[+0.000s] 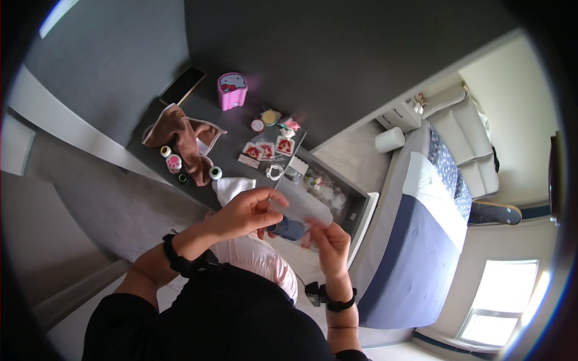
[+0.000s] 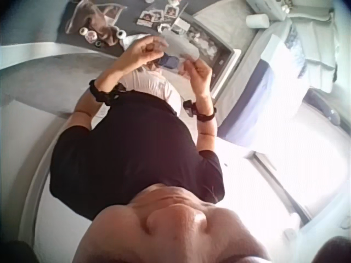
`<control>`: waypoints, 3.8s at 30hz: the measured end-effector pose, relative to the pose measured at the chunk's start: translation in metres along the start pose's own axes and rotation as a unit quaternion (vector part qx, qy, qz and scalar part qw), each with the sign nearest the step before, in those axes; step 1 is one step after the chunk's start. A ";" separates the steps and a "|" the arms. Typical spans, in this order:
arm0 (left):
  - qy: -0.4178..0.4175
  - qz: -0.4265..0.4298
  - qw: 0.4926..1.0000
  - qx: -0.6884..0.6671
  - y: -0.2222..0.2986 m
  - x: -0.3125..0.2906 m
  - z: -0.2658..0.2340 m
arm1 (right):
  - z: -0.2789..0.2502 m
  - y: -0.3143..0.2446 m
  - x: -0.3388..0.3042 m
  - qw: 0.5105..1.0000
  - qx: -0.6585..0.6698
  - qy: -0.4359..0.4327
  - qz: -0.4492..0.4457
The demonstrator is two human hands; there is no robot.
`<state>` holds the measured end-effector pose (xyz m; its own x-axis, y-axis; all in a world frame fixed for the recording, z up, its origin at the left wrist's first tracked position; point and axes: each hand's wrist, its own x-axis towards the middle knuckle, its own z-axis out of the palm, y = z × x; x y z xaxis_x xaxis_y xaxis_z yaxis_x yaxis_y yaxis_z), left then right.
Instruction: The person picks up several small plastic bags from a cluttered surface and places them into an open drawer. They handle a variety of small objects, including some in transparent pouches and a small pink container, moving them one by one into the drawer.
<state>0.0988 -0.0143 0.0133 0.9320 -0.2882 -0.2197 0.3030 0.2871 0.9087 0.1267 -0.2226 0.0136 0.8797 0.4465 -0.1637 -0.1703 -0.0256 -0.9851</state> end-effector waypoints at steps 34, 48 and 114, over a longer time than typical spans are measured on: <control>-0.026 0.447 0.763 0.466 -0.016 0.031 0.130 | -0.111 -0.008 -0.065 0.990 0.054 -0.008 -0.130; -0.002 0.415 0.794 0.445 -0.022 0.030 0.130 | -0.114 -0.019 -0.069 0.945 -0.174 -0.039 -0.274; -0.005 0.237 0.939 0.248 -0.032 0.003 0.129 | -0.098 -0.003 -0.072 0.992 0.078 -0.080 -0.056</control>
<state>0.0657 -0.1421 0.0290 0.9361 -0.2452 0.2522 -0.2777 -0.0749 0.9578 0.1069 -0.3424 0.0227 0.8171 0.5756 -0.0304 -0.1526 0.1652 -0.9744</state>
